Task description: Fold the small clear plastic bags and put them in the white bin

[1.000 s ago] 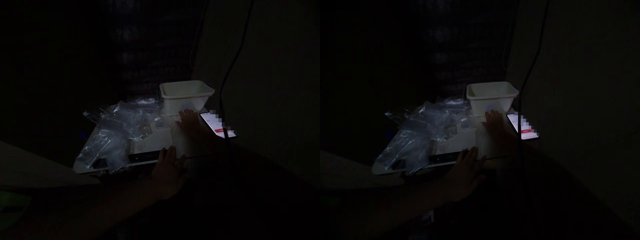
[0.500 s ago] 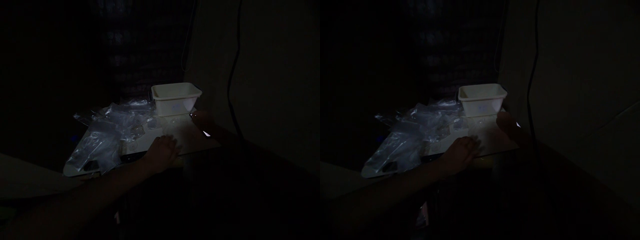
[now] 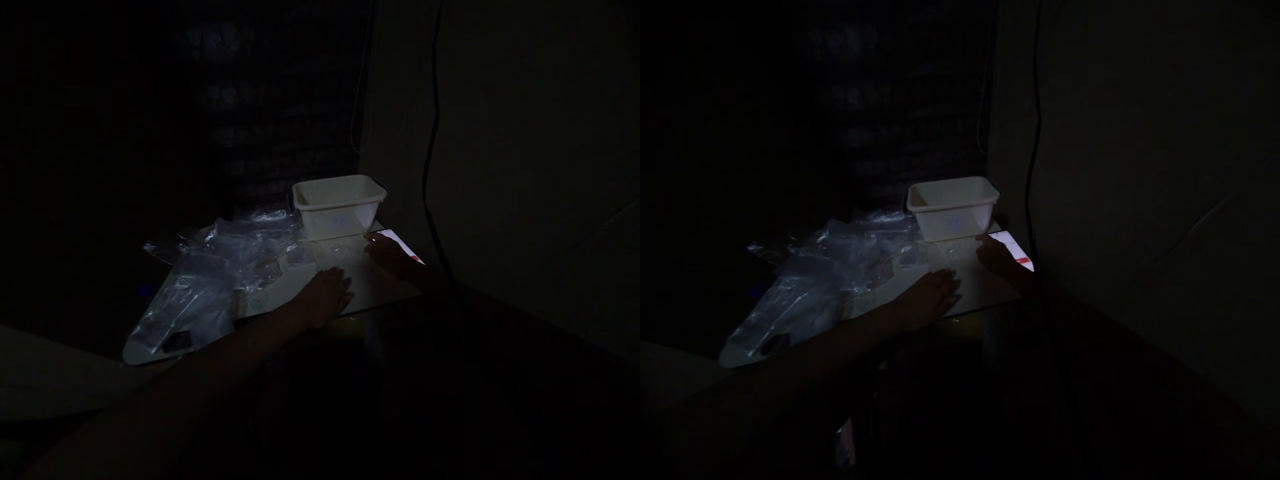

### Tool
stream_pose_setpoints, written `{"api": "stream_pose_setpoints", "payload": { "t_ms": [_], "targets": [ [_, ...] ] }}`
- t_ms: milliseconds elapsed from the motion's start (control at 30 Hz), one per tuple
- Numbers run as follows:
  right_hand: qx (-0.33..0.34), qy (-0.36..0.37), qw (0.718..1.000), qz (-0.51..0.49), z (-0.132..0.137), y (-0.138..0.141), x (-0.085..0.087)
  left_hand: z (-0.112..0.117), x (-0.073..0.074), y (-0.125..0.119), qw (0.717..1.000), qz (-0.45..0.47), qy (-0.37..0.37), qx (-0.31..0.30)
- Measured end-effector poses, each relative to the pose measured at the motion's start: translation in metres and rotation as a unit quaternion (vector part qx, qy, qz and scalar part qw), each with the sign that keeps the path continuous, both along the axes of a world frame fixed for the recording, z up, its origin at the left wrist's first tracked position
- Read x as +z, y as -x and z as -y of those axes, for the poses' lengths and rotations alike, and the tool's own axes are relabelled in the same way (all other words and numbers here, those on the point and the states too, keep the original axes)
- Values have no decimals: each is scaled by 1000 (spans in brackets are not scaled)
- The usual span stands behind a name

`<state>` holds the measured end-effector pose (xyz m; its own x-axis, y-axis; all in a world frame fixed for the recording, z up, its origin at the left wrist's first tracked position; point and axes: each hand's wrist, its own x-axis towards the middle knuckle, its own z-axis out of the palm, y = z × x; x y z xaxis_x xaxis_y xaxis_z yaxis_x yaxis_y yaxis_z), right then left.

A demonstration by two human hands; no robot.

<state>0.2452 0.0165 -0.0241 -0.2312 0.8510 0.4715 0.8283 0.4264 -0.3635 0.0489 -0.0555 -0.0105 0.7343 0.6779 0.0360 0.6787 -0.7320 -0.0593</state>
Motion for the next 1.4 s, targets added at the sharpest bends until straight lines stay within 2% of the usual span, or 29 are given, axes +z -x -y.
{"api": "stream_pose_setpoints", "payload": {
  "t_ms": [200, 300, 367, 467, 600, 700, 800, 900, 1033, 1133, 1233, 1400],
  "targets": [
    [120, 104, 983, -89, 4, -9, -13, -18, 5, -4, 999, 24, -36, 28],
    [149, 136, 973, -109, 7, -8, -17, -31, 4, -2, 997, 25, -44, 56],
    [146, 143, 973, -106, 8, -6, -18, -37, 2, -1, 996, 27, -48, 74],
    [135, 109, 980, -95, 8, -2, -17, -42, -2, 1, 994, 32, -43, 94],
    [89, 53, 993, -60, 8, -3, -15, -44, -5, 0, 997, 24, -15, 70],
    [63, 33, 997, 2, 9, -9, -19, -44, -1, 2, 998, 17, 0, 64],
    [80, 23, 994, 72, 10, -16, -26, -41, 6, 13, 998, 18, 34, 43],
    [118, 52, 981, 147, 14, -20, -29, -33, 11, 32, 996, 7, 91, -24],
    [146, 46, 975, 162, 22, -18, -25, -13, 2, 50, 992, -15, 111, -55],
    [156, 21, 976, 150, 23, -19, -26, 0, -11, 46, 995, 2, 85, -45],
    [142, 23, 976, 161, 20, -25, -34, 6, -18, 33, 996, 37, 56, -55],
    [131, 24, 979, 156, 17, -36, -46, 3, -10, 18, 990, 110, 52, -70]
  ]
}}
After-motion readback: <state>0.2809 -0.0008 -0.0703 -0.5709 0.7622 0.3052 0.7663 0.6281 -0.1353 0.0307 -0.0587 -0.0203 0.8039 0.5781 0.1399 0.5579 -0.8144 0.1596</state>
